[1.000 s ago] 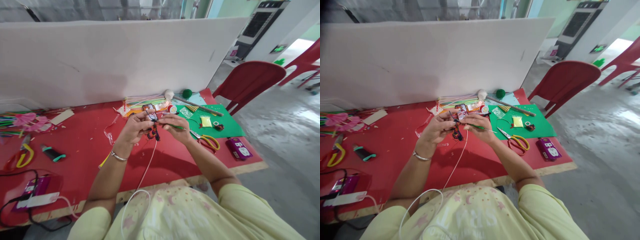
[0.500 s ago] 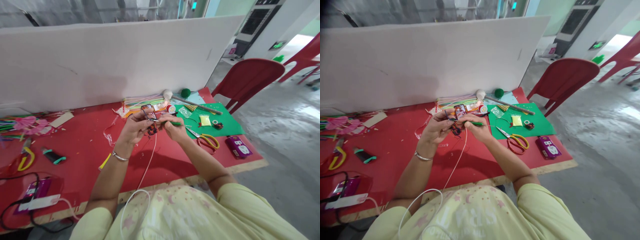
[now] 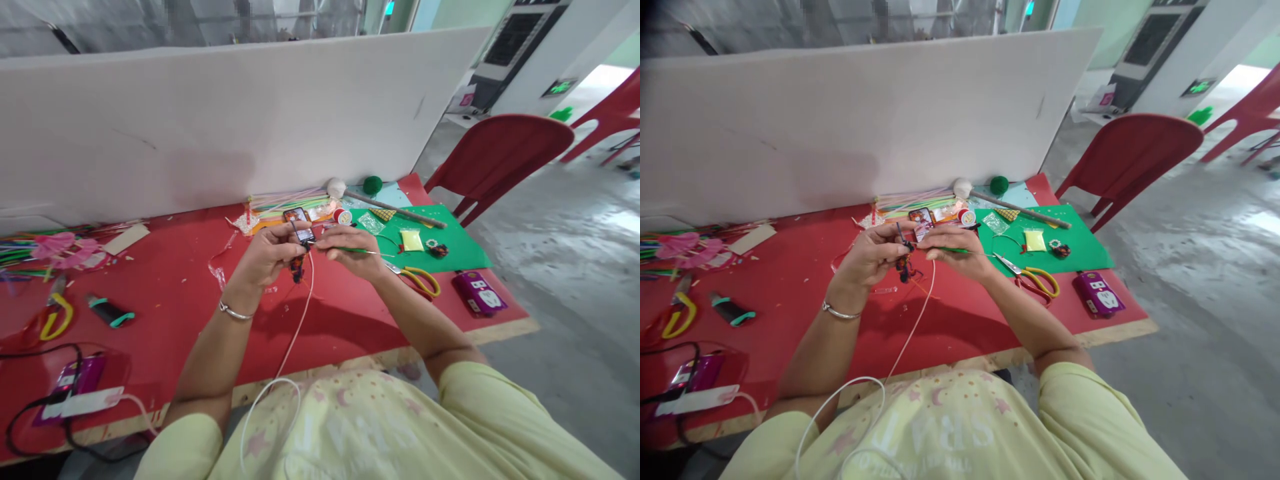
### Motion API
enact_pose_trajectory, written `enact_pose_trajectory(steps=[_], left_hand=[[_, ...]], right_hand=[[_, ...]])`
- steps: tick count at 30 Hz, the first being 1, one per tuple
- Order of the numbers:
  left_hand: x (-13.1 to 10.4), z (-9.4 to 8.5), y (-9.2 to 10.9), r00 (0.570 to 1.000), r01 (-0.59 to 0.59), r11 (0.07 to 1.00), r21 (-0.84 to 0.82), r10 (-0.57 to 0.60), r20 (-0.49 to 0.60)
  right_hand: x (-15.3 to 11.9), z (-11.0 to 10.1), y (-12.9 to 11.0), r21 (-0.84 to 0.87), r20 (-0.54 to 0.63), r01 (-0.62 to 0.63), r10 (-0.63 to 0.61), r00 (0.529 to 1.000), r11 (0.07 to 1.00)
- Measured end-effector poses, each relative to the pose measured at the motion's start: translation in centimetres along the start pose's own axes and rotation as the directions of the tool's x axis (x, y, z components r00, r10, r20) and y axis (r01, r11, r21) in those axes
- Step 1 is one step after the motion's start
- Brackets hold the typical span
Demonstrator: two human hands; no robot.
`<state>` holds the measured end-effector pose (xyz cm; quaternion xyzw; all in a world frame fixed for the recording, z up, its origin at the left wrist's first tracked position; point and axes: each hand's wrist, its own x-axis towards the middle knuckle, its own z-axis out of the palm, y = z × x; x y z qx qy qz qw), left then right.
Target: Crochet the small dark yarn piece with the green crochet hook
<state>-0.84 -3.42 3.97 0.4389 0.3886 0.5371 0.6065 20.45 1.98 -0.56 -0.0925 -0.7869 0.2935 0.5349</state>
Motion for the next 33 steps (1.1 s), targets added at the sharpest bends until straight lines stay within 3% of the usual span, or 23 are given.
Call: enact_pose_trajectory(steps=[4, 9, 12, 15, 18, 20, 22, 23, 25, 27, 29, 33], left_hand=[[0.1, -0.4, 0.2, 1.0, 0.018, 0.999, 0.051, -0.018, 0.011], [0.2, -0.5, 0.2, 0.996, 0.045, 0.993, 0.114, -0.053, 0.068], [0.3, -0.6, 0.1, 0.989, 0.067, 0.984, 0.166, -0.088, 0.119], [0.3, -0.7, 0.0, 0.976, 0.111, 0.976, 0.186, -0.142, 0.162], [0.3, -0.5, -0.3, 0.976, 0.116, 0.976, 0.182, -0.146, 0.163], [0.3, -0.1, -0.9, 0.992, 0.047, 0.989, 0.137, -0.062, 0.106], [0.4, 0.4, -1.7, 0.998, -0.059, 0.995, 0.084, 0.058, 0.008], [0.4, 0.7, -2.1, 0.993, -0.106, 0.992, 0.072, 0.109, -0.044], [0.5, 1.2, -3.0, 0.972, -0.182, 0.98, 0.075, 0.191, -0.134], [0.5, 1.6, -3.5, 0.946, -0.236, 0.967, 0.097, 0.251, -0.204], [0.4, 1.9, -3.7, 0.922, -0.271, 0.953, 0.134, 0.297, -0.248], [0.2, 2.0, -3.5, 0.903, -0.292, 0.937, 0.19, 0.335, -0.267]], right_hand=[[0.6, -1.6, -0.5, -0.078, 0.095, 0.058, -0.05, 0.994, 0.995], [1.5, -2.8, -1.3, -0.03, 0.198, 0.046, -0.039, 0.979, 0.998], [2.1, -3.5, -1.6, 0.067, 0.278, -0.057, 0.036, 0.96, 0.996], [1.9, -3.6, -1.2, 0.257, 0.344, -0.269, 0.172, 0.923, 0.928], [0.6, -2.5, -0.1, 0.479, 0.311, -0.457, 0.342, 0.887, 0.75], [-0.6, -1.0, 0.5, 0.583, 0.276, -0.513, 0.441, 0.854, 0.63], [-1.5, 0.6, 0.6, 0.617, 0.205, -0.508, 0.501, 0.841, 0.601], [-1.8, 1.3, 0.5, 0.599, 0.12, -0.473, 0.512, 0.851, 0.646], [-2.2, 2.5, 0.2, 0.423, -0.112, -0.356, 0.438, 0.892, 0.833], [-2.4, 3.1, -0.3, 0.108, -0.246, -0.219, 0.239, 0.939, 0.97], [-2.4, 3.3, -0.5, -0.127, -0.232, -0.092, 0.061, 0.971, 0.988], [-2.3, 3.1, -0.1, -0.2, -0.162, 0.03, -0.063, 0.985, 0.979]])
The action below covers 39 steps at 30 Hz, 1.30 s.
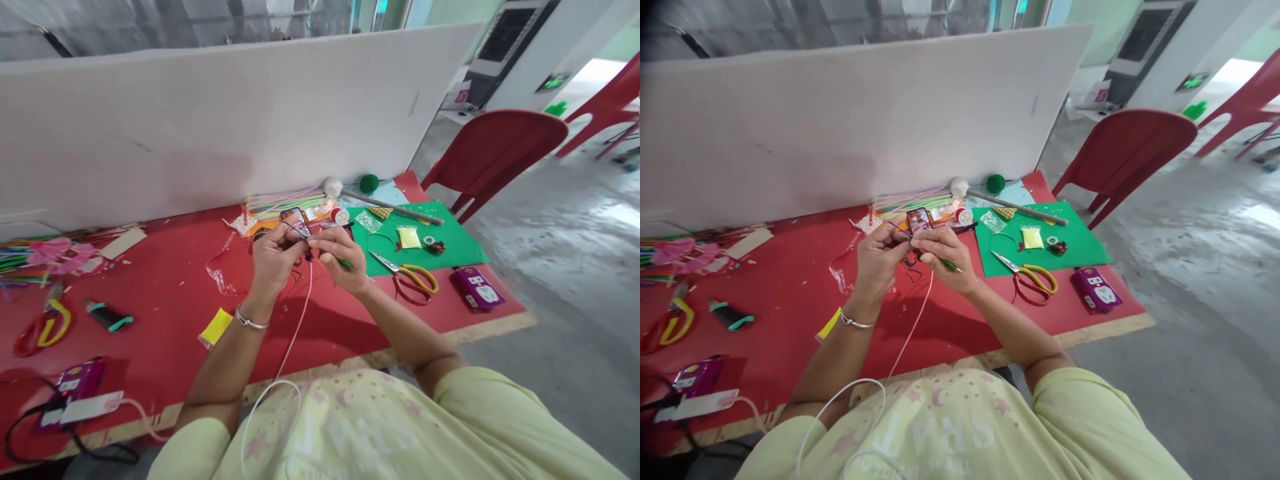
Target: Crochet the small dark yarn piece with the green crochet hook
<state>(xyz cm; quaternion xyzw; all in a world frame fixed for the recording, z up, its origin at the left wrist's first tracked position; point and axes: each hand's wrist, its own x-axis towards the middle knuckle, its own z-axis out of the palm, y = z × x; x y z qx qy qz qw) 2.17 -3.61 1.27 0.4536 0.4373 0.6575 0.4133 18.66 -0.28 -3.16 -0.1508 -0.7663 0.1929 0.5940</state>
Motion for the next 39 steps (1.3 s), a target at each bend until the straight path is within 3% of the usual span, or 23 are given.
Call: enact_pose_trajectory(steps=[5, 8, 12, 16, 19, 22, 24, 29, 33, 39], left_hand=[[-0.4, 0.4, -0.7, 0.998, -0.039, 0.997, 0.069, 0.042, -0.041], [-0.4, 0.7, -0.7, 0.999, 0.036, 0.995, -0.093, -0.038, -0.014], [-0.1, 0.0, 0.4, 0.977, 0.206, 0.945, -0.253, -0.184, 0.106], [0.2, -0.6, 1.1, 0.969, 0.243, 0.935, -0.258, -0.222, 0.109], [0.4, -0.8, 1.0, 0.974, 0.216, 0.949, -0.229, -0.195, 0.112], [0.6, -1.1, 1.2, 0.982, 0.174, 0.969, -0.175, -0.158, 0.102], [0.7, -1.4, 1.4, 0.978, 0.181, 0.973, -0.143, -0.163, 0.128], [0.9, -2.0, 1.5, 0.966, 0.175, 0.981, -0.088, -0.154, 0.206], [1.1, -2.1, 0.9, 0.969, 0.147, 0.987, -0.064, -0.131, 0.208], [1.5, -2.6, 1.3, 0.939, 0.161, 0.987, -0.001, -0.152, 0.309]], right_hand=[[-0.2, 0.4, 0.8, -0.118, -0.012, 0.015, -0.017, 1.0, 0.993], [0.0, 0.9, 0.7, -0.095, -0.08, 0.001, -0.008, 0.997, 0.995], [0.6, 1.6, 0.4, 0.166, -0.189, -0.221, 0.251, 0.949, 0.961], [0.7, 2.2, 0.4, 0.52, -0.127, -0.44, 0.576, 0.808, 0.732], [1.0, 2.2, 0.6, 0.701, -0.008, -0.481, 0.681, 0.732, 0.526], [1.7, 1.4, 1.1, 0.748, 0.155, -0.543, 0.695, 0.702, 0.382], [2.1, 0.6, 1.5, 0.725, 0.254, -0.601, 0.68, 0.688, 0.337], [2.7, -0.8, 1.9, 0.689, 0.377, -0.649, 0.605, 0.701, 0.323], [3.1, -1.5, 2.0, 0.675, 0.422, -0.653, 0.546, 0.724, 0.343], [3.6, -2.6, 2.5, 0.633, 0.503, -0.718, 0.552, 0.665, 0.288]])
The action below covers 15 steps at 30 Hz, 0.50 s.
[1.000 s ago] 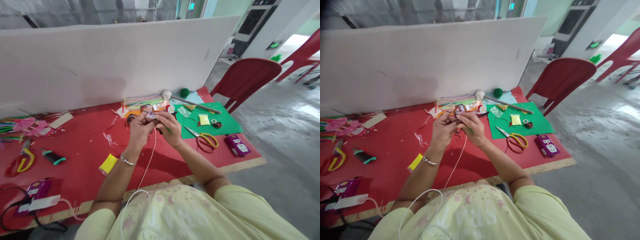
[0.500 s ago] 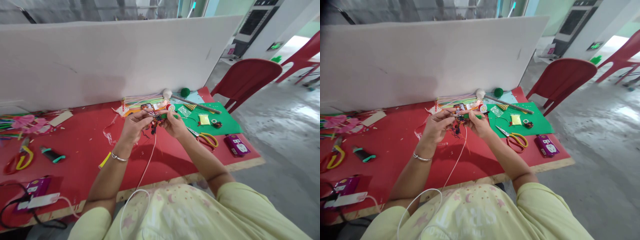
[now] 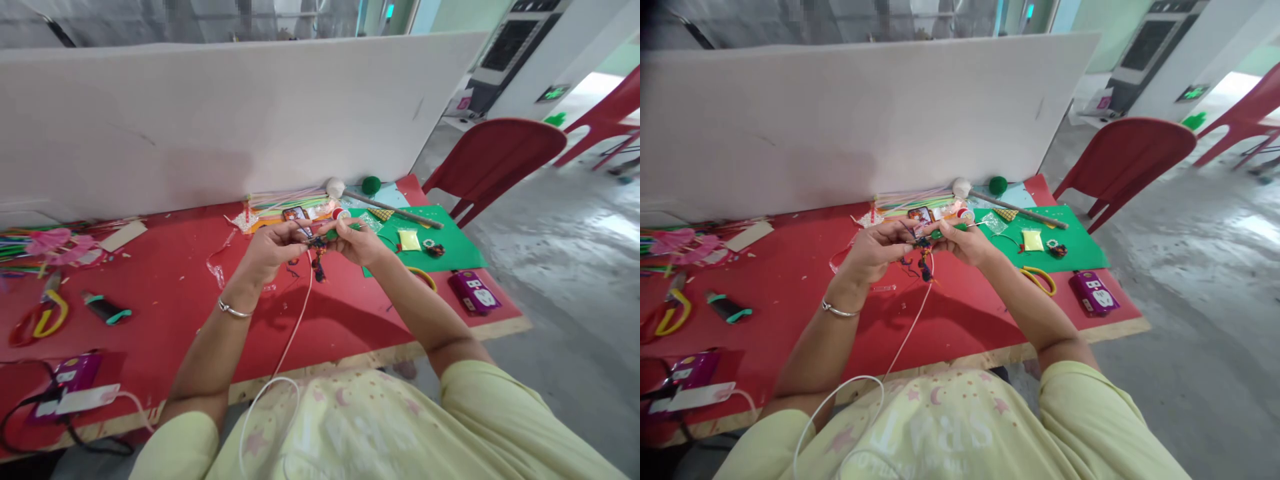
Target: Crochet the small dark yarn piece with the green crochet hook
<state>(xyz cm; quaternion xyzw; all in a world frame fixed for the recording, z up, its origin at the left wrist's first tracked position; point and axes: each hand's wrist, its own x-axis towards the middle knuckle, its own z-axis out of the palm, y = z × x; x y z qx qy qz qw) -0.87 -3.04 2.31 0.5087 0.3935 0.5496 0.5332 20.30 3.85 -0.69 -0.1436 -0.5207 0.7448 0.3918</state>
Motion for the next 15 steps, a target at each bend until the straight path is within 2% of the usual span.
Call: enact_pose_trajectory(steps=[4, 7, 15], left_hand=[[0.0, -0.5, 0.3, 0.981, 0.14, 0.987, -0.073, -0.128, 0.149], [0.0, -0.8, 0.1, 0.962, 0.195, 0.972, -0.127, -0.165, 0.218], [0.1, -1.3, 0.2, 0.952, 0.208, 0.971, -0.114, -0.175, 0.251]], right_hand=[[-0.1, -0.5, -0.2, 0.016, 0.07, -0.113, 0.112, 0.991, 0.993], [-0.1, -0.6, -0.2, 0.025, 0.116, -0.147, 0.143, 0.983, 0.989], [0.1, -0.8, -1.6, -0.029, 0.196, -0.152, 0.154, 0.968, 0.988]])
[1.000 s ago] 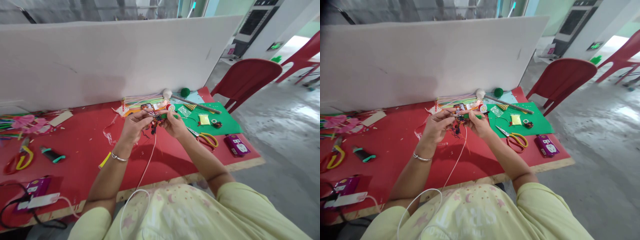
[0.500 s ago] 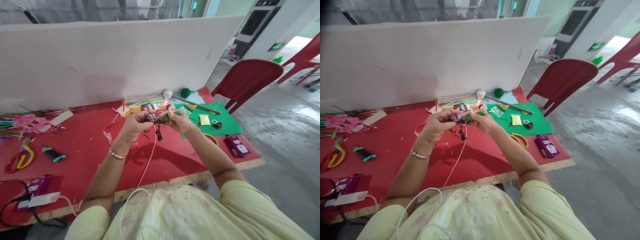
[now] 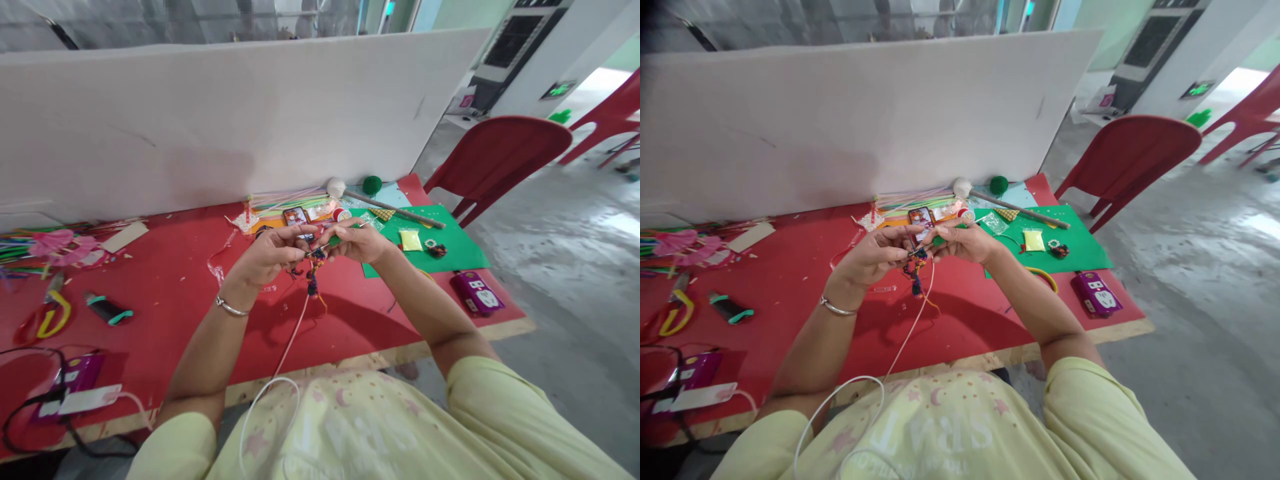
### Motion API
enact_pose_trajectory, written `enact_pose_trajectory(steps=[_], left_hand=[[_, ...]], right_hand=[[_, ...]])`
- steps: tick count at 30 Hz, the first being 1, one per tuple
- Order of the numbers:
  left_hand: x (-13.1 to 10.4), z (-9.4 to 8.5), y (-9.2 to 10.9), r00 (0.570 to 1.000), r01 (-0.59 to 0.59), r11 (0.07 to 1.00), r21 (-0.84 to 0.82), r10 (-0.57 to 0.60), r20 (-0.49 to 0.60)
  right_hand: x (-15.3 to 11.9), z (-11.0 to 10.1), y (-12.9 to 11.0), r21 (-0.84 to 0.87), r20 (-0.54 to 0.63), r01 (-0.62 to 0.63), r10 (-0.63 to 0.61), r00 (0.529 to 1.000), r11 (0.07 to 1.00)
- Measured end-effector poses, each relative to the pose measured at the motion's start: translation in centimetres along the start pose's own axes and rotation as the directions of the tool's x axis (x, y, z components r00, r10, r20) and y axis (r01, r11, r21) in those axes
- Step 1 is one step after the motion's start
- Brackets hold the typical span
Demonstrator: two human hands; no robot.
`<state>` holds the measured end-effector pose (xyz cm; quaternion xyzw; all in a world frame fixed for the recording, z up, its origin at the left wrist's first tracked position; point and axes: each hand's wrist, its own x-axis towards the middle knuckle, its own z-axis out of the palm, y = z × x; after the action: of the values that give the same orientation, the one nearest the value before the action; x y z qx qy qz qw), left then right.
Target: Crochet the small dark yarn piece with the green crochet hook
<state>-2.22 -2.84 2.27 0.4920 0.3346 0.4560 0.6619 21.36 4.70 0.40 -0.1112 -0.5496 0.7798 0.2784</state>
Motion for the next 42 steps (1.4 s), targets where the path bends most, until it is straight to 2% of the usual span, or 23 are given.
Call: enact_pose_trajectory(steps=[10, 12, 14, 16, 17, 20, 23, 26, 28, 31, 33, 36, 38, 40, 42], left_hand=[[0.2, -0.1, 0.0, 0.999, 0.006, 0.999, 0.042, -0.004, -0.053], [0.2, 0.0, 0.0, 0.995, -0.012, 0.997, 0.079, 0.019, -0.096], [0.2, 0.2, -0.1, 0.982, -0.049, 0.988, 0.149, 0.075, -0.174], [0.2, 0.6, -0.4, 0.95, -0.096, 0.967, 0.238, 0.16, -0.267], [0.3, 0.8, -0.6, 0.929, -0.119, 0.955, 0.273, 0.204, -0.308], [0.8, 1.4, -1.2, 0.873, -0.186, 0.94, 0.286, 0.292, -0.391], [1.2, 2.0, -1.7, 0.853, -0.236, 0.954, 0.186, 0.295, -0.431], [1.5, 2.5, -1.7, 0.845, -0.271, 0.957, 0.104, 0.288, -0.451], [1.4, 2.7, -1.4, 0.839, -0.284, 0.954, 0.097, 0.296, -0.456], [1.2, 3.0, -0.9, 0.843, -0.275, 0.957, 0.089, 0.285, -0.456], [0.9, 3.1, -0.7, 0.865, -0.25, 0.967, 0.044, 0.244, -0.439], [0.6, 3.0, -0.5, 0.918, -0.187, 0.98, -0.065, 0.15, -0.366], [0.4, 2.7, -0.4, 0.942, -0.147, 0.983, -0.112, 0.104, -0.32], [0.4, 2.3, -0.4, 0.95, -0.119, 0.987, -0.104, 0.083, -0.302], [0.3, 1.8, -0.4, 0.944, -0.109, 0.994, -0.016, 0.098, -0.314]], right_hand=[[-0.7, -0.3, -1.7, -0.122, 0.002, -0.025, 0.025, 1.0, 0.992], [-0.9, 0.1, -2.3, -0.19, -0.022, -0.01, 0.006, 1.0, 0.982], [-1.2, 0.9, -2.9, -0.326, -0.042, 0.032, -0.048, 0.998, 0.945], [-1.5, 1.8, -3.2, -0.542, -0.03, 0.121, -0.164, 0.986, 0.832], [-1.6, 2.3, -3.1, -0.656, -0.002, 0.18, -0.24, 0.971, 0.733], [-1.8, 3.3, -1.6, -0.882, 0.139, 0.316, -0.447, 0.884, 0.349], [-2.0, 3.6, 0.8, -0.947, 0.239, 0.316, -0.545, 0.803, 0.05], [-2.2, 3.6, 2.5, -0.951, 0.287, 0.294, -0.611, 0.738, -0.093], [-2.4, 3.6, 3.0, -0.951, 0.287, 0.291, -0.624, 0.727, -0.099], [-2.4, 3.4, 3.6, -0.951, 0.265, 0.304, -0.628, 0.732, -0.048], [-2.2, 3.0, 4.0, -0.948, 0.273, 0.316, -0.637, 0.721, -0.048], [-1.9, 2.4, 4.4, -0.944, 0.303, 0.315, -0.645, 0.701, -0.101], [-1.7, 2.1, 4.2, -0.929, 0.345, 0.346, -0.648, 0.679, -0.133], [-1.6, 2.0, 3.4, -0.902, 0.391, 0.412, -0.642, 0.66, -0.127], [-1.7, 2.0, 2.5, -0.887, 0.405, 0.455, -0.602, 0.688, -0.078]])
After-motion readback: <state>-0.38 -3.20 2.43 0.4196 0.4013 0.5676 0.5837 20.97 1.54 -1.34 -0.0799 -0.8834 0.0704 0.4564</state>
